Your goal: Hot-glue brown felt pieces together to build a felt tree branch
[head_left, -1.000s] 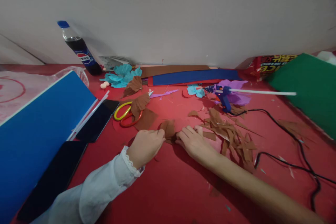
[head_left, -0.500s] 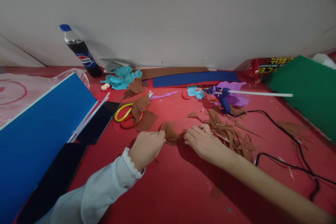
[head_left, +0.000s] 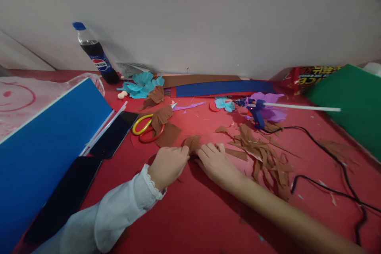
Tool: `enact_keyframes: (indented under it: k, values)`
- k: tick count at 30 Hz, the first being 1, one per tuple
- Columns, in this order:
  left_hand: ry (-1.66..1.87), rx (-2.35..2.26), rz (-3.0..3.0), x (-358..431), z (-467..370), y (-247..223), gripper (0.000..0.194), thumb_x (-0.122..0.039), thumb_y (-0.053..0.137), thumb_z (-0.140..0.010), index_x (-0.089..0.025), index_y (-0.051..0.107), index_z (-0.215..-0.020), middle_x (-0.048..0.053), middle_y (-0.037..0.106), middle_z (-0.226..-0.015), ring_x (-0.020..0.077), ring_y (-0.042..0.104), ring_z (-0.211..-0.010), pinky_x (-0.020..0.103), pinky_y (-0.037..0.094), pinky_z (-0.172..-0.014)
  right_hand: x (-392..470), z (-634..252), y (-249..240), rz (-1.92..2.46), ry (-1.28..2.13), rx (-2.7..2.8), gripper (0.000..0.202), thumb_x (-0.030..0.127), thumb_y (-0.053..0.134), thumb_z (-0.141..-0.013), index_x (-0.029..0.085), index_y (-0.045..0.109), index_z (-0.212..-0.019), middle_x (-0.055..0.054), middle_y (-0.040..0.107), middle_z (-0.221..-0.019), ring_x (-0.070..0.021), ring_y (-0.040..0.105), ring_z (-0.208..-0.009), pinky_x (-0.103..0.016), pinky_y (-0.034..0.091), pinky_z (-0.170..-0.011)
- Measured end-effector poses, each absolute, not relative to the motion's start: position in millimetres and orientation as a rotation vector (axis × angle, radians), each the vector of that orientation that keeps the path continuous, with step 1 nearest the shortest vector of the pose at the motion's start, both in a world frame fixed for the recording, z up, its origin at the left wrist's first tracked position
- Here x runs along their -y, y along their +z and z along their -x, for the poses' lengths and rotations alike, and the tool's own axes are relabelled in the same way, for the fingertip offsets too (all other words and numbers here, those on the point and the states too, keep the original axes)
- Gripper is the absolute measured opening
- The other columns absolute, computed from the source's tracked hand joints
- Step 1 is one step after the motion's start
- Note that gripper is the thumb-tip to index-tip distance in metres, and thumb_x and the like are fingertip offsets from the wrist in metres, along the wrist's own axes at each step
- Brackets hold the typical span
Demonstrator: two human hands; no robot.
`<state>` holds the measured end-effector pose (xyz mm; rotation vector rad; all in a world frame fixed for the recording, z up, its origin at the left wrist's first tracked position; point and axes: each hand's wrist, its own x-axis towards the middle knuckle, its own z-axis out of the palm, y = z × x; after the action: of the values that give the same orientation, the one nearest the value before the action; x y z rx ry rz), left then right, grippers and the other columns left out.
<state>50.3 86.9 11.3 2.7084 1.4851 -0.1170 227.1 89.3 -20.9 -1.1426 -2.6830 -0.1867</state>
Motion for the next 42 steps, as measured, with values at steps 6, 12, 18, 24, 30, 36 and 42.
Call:
enact_keyframes:
  k: [6,12,18,24,30,36,42]
  values:
    - [-0.117,-1.462,-2.724,-87.6,-48.6,8.9,0.014,-0.020,0.038,-0.088,-0.016,0.050,-0.082,0.005,0.062,-0.070,0.0212,0.062,-0.064,0.028,0.040,-0.050,-91.3,-218.4,-23.6,1.134,-0.175,2.681,0.016,0.011,0.042,-0.087,0.017,0.050,-0.074,-0.004,0.053,-0.073,-0.0190,0.038,-0.070,-0.033,0.019,-0.065]
    - [-0.085,-1.454,-2.748,-87.5,-48.4,7.1,0.015,-0.018,0.038,-0.087,-0.015,0.050,-0.080,0.004,0.061,-0.068,0.0198,0.061,-0.062,0.026,0.040,-0.050,-93.2,-217.7,-20.6,1.122,-0.192,2.699,0.019,0.009,0.040,-0.087,0.016,0.051,-0.074,-0.005,0.053,-0.072,-0.0193,0.038,-0.069,-0.034,0.020,-0.066]
    - [-0.092,-1.458,-2.753,-86.6,-49.2,8.4,0.016,-0.018,0.037,-0.087,-0.015,0.051,-0.079,0.005,0.061,-0.067,0.0197,0.061,-0.062,0.026,0.039,-0.049,-90.7,-218.3,-13.6,1.079,-0.316,2.755,0.023,0.004,0.035,-0.085,0.016,0.051,-0.074,-0.005,0.052,-0.070,-0.0197,0.038,-0.067,-0.036,0.023,-0.070]
    - [-0.086,-1.461,-2.716,-87.6,-49.7,10.1,0.017,-0.022,0.037,-0.089,-0.014,0.051,-0.082,0.007,0.061,-0.067,0.0207,0.061,-0.062,0.028,0.041,-0.051,-96.4,-222.9,-14.8,0.998,-0.443,2.799,0.022,0.007,0.035,-0.086,0.016,0.052,-0.074,-0.005,0.051,-0.068,-0.0197,0.040,-0.067,-0.040,0.025,-0.078]
    - [-0.095,-1.467,-2.705,-87.6,-50.4,11.5,0.018,-0.023,0.036,-0.090,-0.014,0.050,-0.083,0.006,0.062,-0.068,0.0200,0.062,-0.064,0.027,0.041,-0.053,-100.0,-230.4,-9.5,0.899,-0.521,2.854,0.024,0.006,0.032,-0.085,0.016,0.051,-0.076,-0.004,0.051,-0.068,-0.0197,0.042,-0.068,-0.039,0.026,-0.076]
    - [-0.095,-1.486,-2.683,-87.5,-50.9,13.1,0.019,-0.025,0.037,-0.090,-0.014,0.051,-0.084,0.006,0.062,-0.068,0.0198,0.062,-0.063,0.026,0.038,-0.050,-105.1,-244.9,-9.8,0.753,-0.469,2.931,0.019,0.009,0.035,-0.086,0.018,0.050,-0.078,-0.003,0.053,-0.071,-0.0186,0.043,-0.070,-0.038,0.026,-0.078]
    - [-0.075,-1.468,-2.692,-87.7,-50.0,12.4,0.018,-0.025,0.038,-0.090,-0.014,0.051,-0.084,0.005,0.062,-0.067,0.0195,0.062,-0.063,0.026,0.037,-0.050,-106.9,-252.5,-3.4,0.674,-0.471,3.005,0.018,0.009,0.036,-0.087,0.018,0.051,-0.080,-0.003,0.054,-0.070,-0.0182,0.043,-0.069,-0.037,0.026,-0.078]
